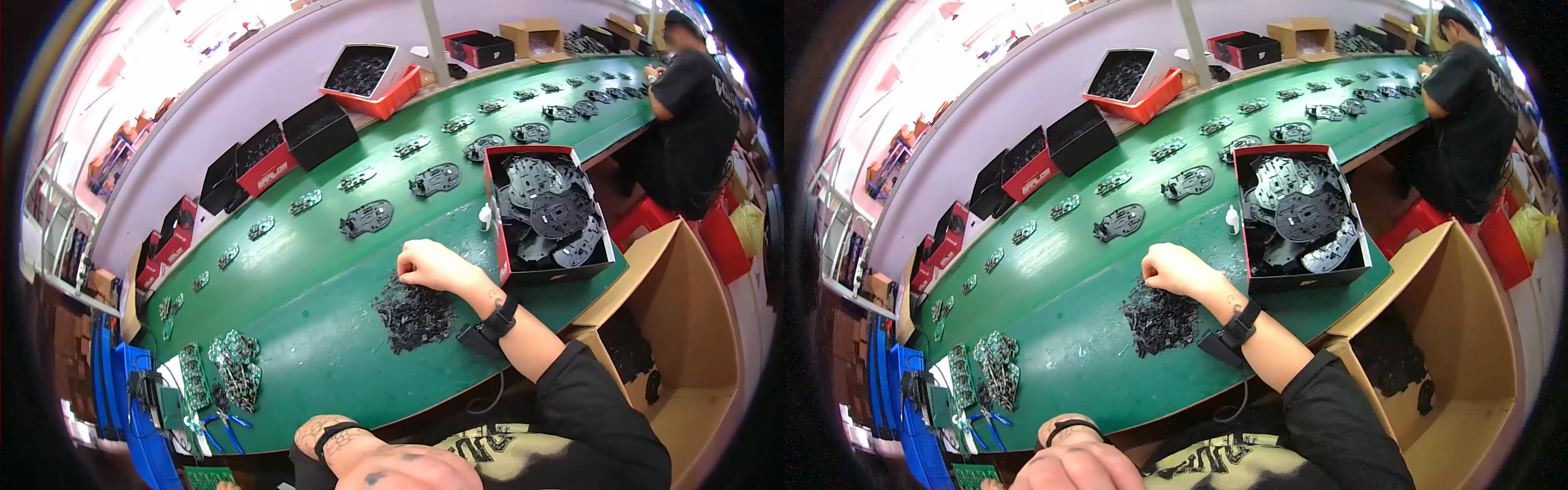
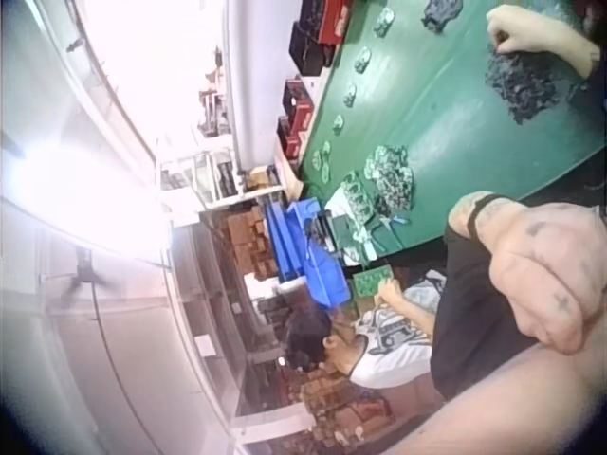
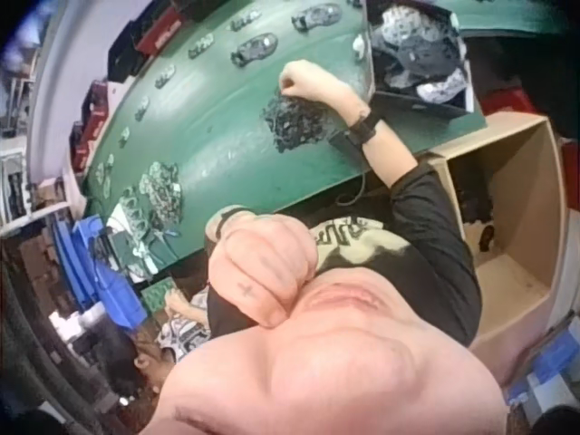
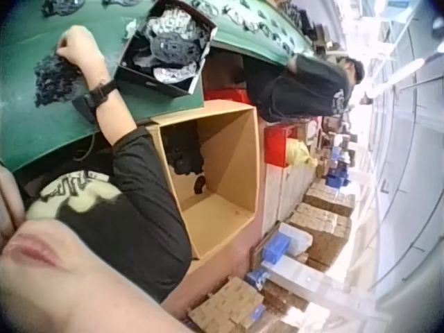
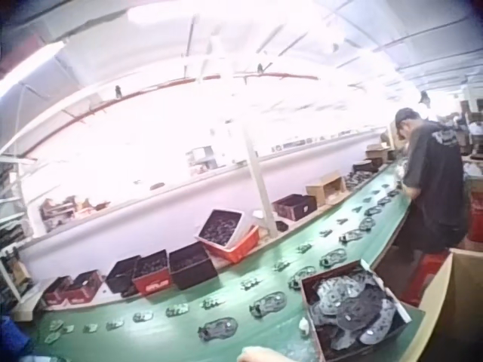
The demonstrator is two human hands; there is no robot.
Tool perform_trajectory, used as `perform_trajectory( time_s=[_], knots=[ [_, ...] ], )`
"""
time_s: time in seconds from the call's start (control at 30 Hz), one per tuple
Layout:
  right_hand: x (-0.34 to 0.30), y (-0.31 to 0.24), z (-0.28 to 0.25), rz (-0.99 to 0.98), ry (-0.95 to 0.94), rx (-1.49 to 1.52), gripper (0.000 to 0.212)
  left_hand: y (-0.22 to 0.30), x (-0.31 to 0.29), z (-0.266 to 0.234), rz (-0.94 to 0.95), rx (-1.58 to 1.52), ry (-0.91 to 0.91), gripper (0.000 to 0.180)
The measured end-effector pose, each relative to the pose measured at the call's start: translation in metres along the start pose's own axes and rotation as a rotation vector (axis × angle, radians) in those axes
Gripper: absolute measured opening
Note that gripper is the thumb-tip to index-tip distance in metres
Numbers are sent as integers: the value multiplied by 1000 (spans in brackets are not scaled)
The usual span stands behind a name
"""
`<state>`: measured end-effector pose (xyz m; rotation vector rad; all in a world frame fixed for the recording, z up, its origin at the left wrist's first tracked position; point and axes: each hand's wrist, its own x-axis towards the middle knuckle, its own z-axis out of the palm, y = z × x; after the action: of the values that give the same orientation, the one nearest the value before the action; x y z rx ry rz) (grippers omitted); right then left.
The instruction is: The person assembles electronic components by hand at a green workbench. They pick up black plastic housings and insert small black parts into them, then place the assembled units into a red box. The person also handles green circuit boards and other small components on the table.
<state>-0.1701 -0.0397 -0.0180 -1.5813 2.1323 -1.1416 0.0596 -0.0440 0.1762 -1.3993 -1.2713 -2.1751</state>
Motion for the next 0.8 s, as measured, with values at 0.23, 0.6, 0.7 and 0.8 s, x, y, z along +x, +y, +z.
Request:
perform_trajectory(
  time_s=[0.23, 0.6, 0.7, 0.8],
  knots=[
    [5, -8, 0, -77, 278, 158, 10, -18, 9, 19, 100, 6, 291, 10],
    [12, -9, 5, -64, 352, 98, 10, -140, 51, -88, -672, 1021, 163, 27],
    [12, 3, 2, -162, 385, 38, 13, -226, 37, -133, -645, 1622, 6, 44],
    [8, -5, -3, -95, 359, 59, 13, -237, 41, -129, -756, 1673, -86, 43]
  ],
)
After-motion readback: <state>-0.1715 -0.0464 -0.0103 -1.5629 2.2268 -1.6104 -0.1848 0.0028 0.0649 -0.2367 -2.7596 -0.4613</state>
